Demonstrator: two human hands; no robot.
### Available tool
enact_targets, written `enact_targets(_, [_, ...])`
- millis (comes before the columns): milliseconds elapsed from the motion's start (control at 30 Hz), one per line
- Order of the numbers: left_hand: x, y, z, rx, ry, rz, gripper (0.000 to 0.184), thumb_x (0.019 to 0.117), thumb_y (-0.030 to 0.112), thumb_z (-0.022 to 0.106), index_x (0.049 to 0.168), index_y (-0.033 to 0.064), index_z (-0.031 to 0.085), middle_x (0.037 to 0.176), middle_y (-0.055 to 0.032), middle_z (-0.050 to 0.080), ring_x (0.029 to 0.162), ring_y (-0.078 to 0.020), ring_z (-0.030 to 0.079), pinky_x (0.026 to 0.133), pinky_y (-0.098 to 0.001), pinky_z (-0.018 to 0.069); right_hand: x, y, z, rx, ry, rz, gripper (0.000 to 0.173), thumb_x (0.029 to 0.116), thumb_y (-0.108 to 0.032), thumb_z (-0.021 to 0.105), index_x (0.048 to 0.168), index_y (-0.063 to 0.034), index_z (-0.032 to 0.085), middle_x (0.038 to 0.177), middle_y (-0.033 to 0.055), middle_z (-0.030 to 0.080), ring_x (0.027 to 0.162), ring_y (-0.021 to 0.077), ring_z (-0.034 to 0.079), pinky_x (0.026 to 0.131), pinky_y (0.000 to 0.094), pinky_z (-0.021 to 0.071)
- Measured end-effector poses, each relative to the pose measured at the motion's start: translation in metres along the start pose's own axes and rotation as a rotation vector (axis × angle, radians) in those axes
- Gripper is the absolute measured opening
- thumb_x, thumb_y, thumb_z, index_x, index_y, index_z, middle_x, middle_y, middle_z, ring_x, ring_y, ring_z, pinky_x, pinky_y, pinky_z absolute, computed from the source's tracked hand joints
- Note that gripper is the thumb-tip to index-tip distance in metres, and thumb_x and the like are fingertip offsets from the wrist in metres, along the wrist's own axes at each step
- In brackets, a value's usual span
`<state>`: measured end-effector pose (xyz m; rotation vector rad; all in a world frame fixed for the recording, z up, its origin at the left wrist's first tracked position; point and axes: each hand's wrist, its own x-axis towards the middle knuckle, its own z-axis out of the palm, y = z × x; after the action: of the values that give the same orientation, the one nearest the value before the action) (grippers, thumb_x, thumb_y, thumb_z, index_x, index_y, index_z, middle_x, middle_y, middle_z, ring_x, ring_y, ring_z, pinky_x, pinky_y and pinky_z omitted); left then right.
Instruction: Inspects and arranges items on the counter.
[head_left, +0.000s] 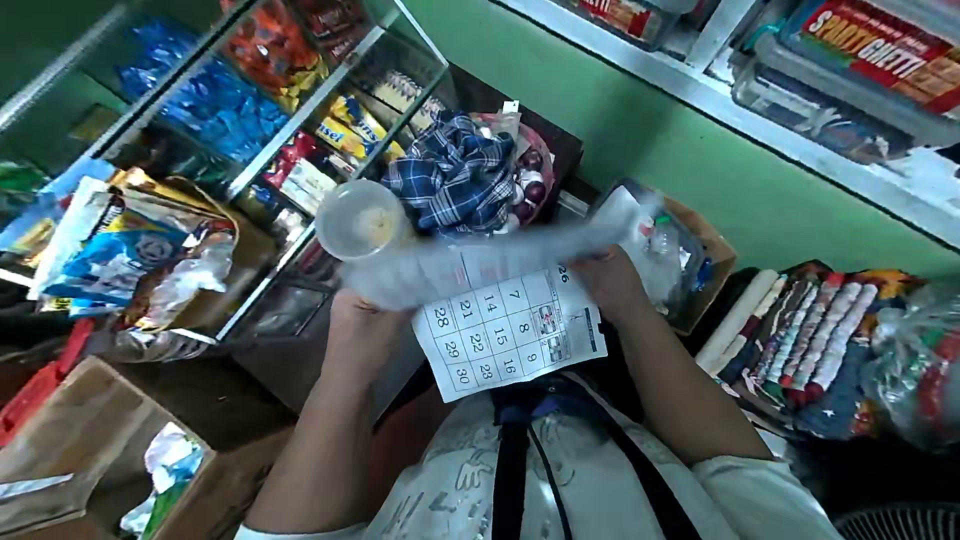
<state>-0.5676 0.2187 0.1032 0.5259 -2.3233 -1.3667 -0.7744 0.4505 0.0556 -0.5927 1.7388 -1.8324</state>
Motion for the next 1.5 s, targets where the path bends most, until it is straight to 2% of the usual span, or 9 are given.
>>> enact_targets(200, [0.010, -0.001, -0.004, -0.137, -0.046, 0.137, 0.023, 0.0956, -0.003, 0.056, 0.082, 0.0072, 0.070, 0.120, -0.0049, 0.073, 0.115, -0.0156, 0.068, 0.099, -0.0350, 0.0569, 0.002, -0.017, 0.004, 0.200, -0.059, -0.039, 0.029, 0.0982, 0.005, 0.044, 0.085, -0.0131, 0.063, 0.082, -0.0083, 0.069, 0.076, 0.0005, 0.066, 0.073, 0.0218, 0.0585])
enact_targets(333, [0.008, -0.001, -0.002, -0.475, 0.000, -0.073, 0.032, 0.1032, 0.000, 0.040, 0.114, 0.0088, 0.068, 0.123, -0.0039, 0.071, 0.112, -0.0151, 0.069, 0.094, -0.0329, 0.0584, 0.008, -0.005, 0.004, 0.229, -0.085, -0.104, 0.025, 0.0985, 0.001, 0.048, 0.087, -0.0145, 0.064, 0.082, -0.0061, 0.070, 0.076, 0.0024, 0.067, 0.072, 0.0225, 0.0589])
enact_targets(467, [0.003, -0.001, 0.001, -0.650, -0.045, -0.326, 0.050, 0.1035, 0.047, 0.047, 0.145, 0.0197, 0.048, 0.118, -0.0012, 0.071, 0.098, -0.0120, 0.072, 0.080, -0.0308, 0.0626, 0.011, 0.004, 0.006, 0.186, -0.076, -0.147, 0.024, 0.0986, 0.001, 0.048, 0.086, -0.0131, 0.063, 0.085, -0.0042, 0.069, 0.079, 0.0036, 0.066, 0.075, 0.0233, 0.0583])
enact_targets(667, [0.004, 0.000, 0.014, -0.544, 0.001, -0.426, 0.061, 0.0920, -0.010, 0.064, 0.145, 0.0152, 0.048, 0.106, -0.0065, 0.072, 0.081, -0.0131, 0.074, 0.072, -0.0285, 0.0639, 0.015, 0.004, 0.009, 0.139, -0.113, -0.116, 0.024, 0.0962, 0.004, 0.047, 0.084, -0.0111, 0.062, 0.087, -0.0050, 0.069, 0.083, 0.0030, 0.066, 0.079, 0.0248, 0.0579])
enact_targets(867, [0.007, 0.001, 0.019, -0.473, 0.019, -0.367, 0.065, 0.0885, -0.011, 0.069, 0.145, 0.0143, 0.049, 0.106, -0.0058, 0.073, 0.081, -0.0123, 0.074, 0.071, -0.0268, 0.0639, 0.014, 0.018, -0.003, 0.234, -0.135, 0.009, 0.025, 0.1039, -0.002, 0.043, 0.094, -0.0135, 0.062, 0.084, -0.0046, 0.070, 0.076, 0.0028, 0.067, 0.071, 0.0220, 0.0588])
enact_targets(1000, [0.012, 0.004, 0.022, -0.384, 0.005, -0.339, 0.068, 0.0862, -0.010, 0.073, 0.145, 0.0158, 0.050, 0.109, -0.0060, 0.072, 0.081, -0.0132, 0.074, 0.070, -0.0275, 0.0641, 0.011, 0.019, -0.014, 0.353, -0.144, 0.185, 0.036, 0.1060, -0.020, 0.029, 0.132, -0.0141, 0.053, 0.099, -0.0004, 0.072, 0.087, 0.0102, 0.071, 0.077, 0.0309, 0.0620])
enact_targets(1267, [0.017, -0.002, 0.047, -0.261, -0.028, -0.256, 0.065, 0.0825, -0.006, 0.077, 0.141, 0.0130, 0.056, 0.110, -0.0039, 0.071, 0.085, -0.0117, 0.072, 0.072, -0.0281, 0.0639, -0.004, 0.035, -0.021, -0.051, 0.092, 0.012, 0.029, 0.0951, -0.003, 0.066, 0.124, -0.0030, 0.064, 0.099, 0.0044, 0.071, 0.083, 0.0079, 0.068, 0.077, 0.0281, 0.0598])
enact_targets(1400, [0.022, -0.011, 0.067, 0.028, -0.185, -0.074, 0.049, 0.0883, 0.009, 0.075, 0.135, 0.0118, 0.061, 0.103, -0.0017, 0.070, 0.082, -0.0056, 0.066, 0.072, -0.0250, 0.0585, -0.018, 0.022, -0.026, -0.822, -0.024, -0.139, 0.053, 0.0900, -0.033, 0.077, 0.139, -0.0172, 0.064, 0.143, 0.0043, 0.061, 0.139, 0.0307, 0.048, 0.114, 0.0550, 0.0402])
enact_targets(1500, [0.031, -0.008, 0.091, 0.101, -0.340, 0.125, 0.040, 0.0940, 0.016, 0.071, 0.133, 0.0075, 0.064, 0.106, -0.0055, 0.072, 0.085, -0.0069, 0.067, 0.078, -0.0287, 0.0590, -0.025, 0.023, -0.027, -0.905, -0.161, -0.378, 0.040, 0.0929, -0.041, 0.073, 0.128, -0.0212, 0.072, 0.124, -0.0001, 0.073, 0.126, 0.0254, 0.062, 0.116, 0.0573, 0.0391])
